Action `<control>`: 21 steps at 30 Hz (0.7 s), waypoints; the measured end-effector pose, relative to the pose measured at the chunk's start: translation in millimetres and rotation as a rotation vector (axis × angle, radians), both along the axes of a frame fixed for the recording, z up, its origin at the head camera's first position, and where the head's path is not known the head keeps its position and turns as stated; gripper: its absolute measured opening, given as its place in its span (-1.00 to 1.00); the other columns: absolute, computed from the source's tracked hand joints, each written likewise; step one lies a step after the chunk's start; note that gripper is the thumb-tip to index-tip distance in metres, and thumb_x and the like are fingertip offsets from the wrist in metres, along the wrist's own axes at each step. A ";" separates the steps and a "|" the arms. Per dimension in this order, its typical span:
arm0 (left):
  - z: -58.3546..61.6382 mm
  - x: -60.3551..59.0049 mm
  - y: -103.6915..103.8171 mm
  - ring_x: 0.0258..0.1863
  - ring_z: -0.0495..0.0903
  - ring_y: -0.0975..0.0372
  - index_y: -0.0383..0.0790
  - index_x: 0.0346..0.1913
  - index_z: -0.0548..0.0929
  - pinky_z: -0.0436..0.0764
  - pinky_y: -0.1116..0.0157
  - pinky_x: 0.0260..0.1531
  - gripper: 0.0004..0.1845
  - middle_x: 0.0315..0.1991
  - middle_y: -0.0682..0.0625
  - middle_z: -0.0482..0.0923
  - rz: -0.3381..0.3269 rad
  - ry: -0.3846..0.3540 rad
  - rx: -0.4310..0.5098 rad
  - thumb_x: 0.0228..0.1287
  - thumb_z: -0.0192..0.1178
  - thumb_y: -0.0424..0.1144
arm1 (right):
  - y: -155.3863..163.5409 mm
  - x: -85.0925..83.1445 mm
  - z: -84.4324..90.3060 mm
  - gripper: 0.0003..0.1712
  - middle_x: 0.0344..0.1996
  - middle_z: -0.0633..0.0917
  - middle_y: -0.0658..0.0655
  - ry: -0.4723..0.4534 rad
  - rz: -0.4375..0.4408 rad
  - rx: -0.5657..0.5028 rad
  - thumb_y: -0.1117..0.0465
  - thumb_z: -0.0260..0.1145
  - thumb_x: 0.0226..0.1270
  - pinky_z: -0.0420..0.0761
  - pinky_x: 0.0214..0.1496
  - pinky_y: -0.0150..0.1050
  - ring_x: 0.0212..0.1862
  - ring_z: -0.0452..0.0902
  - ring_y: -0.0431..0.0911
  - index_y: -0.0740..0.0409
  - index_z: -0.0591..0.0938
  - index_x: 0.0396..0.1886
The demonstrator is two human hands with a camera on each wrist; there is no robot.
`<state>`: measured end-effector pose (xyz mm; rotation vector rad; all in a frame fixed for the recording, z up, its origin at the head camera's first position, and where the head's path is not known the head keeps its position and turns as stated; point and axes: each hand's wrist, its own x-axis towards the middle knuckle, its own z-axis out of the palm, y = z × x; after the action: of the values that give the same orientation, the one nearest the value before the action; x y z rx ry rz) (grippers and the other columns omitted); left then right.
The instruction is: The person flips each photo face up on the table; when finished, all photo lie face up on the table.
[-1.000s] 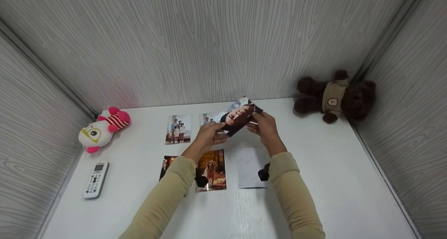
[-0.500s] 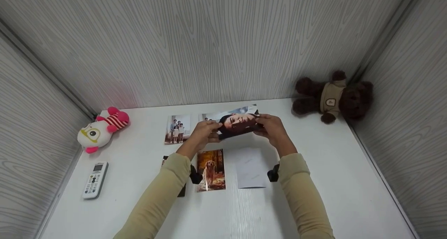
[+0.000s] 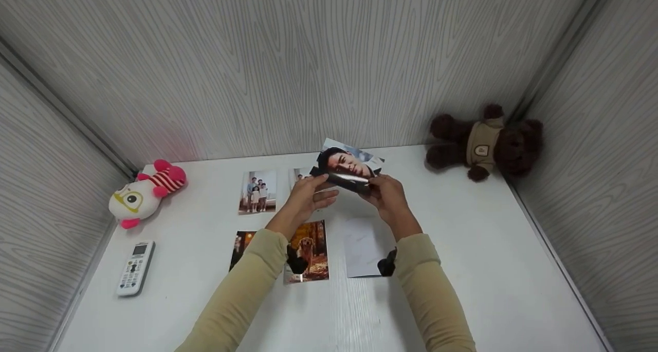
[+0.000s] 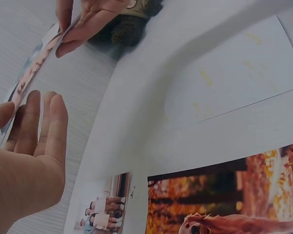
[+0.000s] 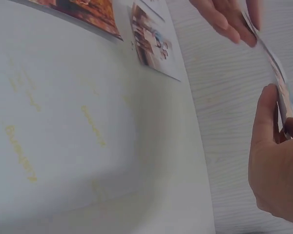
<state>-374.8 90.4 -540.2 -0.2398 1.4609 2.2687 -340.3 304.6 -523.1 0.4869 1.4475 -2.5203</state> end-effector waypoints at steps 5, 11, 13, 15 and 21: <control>-2.0 2.5 8.2 -0.12 0.78 -0.04 -0.38 0.25 0.45 0.77 0.11 -0.07 -0.57 0.16 -0.32 0.62 0.061 -0.025 0.023 0.49 0.19 -0.19 | -12.9 4.6 -15.3 -0.94 -0.33 0.73 0.05 0.009 0.042 0.020 0.37 0.06 0.56 0.76 -0.08 -0.27 -0.23 0.74 -0.15 0.22 0.47 -0.15; -2.2 -0.3 11.9 -0.23 0.76 0.08 -0.33 0.19 0.56 0.76 0.08 -0.06 -0.61 0.07 -0.22 0.68 0.163 -0.024 0.038 0.43 0.24 -0.17 | -14.5 7.6 -21.2 -0.97 -0.26 0.74 0.04 0.039 0.134 0.075 0.32 0.13 0.56 0.75 0.00 -0.27 -0.17 0.74 -0.15 0.19 0.50 -0.13; -2.1 -1.2 11.6 -0.24 0.75 0.11 -0.31 0.12 0.61 0.75 0.04 -0.04 -0.65 -0.03 -0.16 0.70 0.185 -0.010 0.024 0.42 0.26 -0.15 | -11.8 7.2 -19.3 -0.93 -0.24 0.70 0.03 0.049 0.159 0.078 0.29 0.15 0.57 0.74 0.02 -0.27 -0.15 0.72 -0.13 0.19 0.47 -0.06; -2.4 -1.9 10.7 -0.26 0.73 0.16 -0.27 0.07 0.65 0.75 0.08 -0.08 -0.67 -0.12 -0.09 0.70 0.191 0.011 -0.020 0.40 0.28 -0.12 | -8.0 6.6 -16.8 -0.82 -0.19 0.65 0.04 0.058 0.177 0.086 0.25 0.17 0.57 0.73 0.03 -0.28 -0.16 0.69 -0.13 0.18 0.42 0.05; -7.8 -2.9 7.9 -0.25 0.65 0.22 -0.20 0.06 0.72 0.68 0.21 -0.21 -0.61 -0.16 -0.03 0.71 0.186 0.084 -0.194 0.34 0.32 0.00 | -1.7 6.8 -14.7 -0.59 -0.17 0.57 0.00 0.075 0.256 0.203 0.18 0.23 0.54 0.72 0.00 -0.27 -0.24 0.60 -0.16 0.15 0.39 0.27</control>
<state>-377.7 98.3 -548.0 -0.3564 1.7719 2.3044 -333.5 302.8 -537.8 0.2211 1.6849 -2.2270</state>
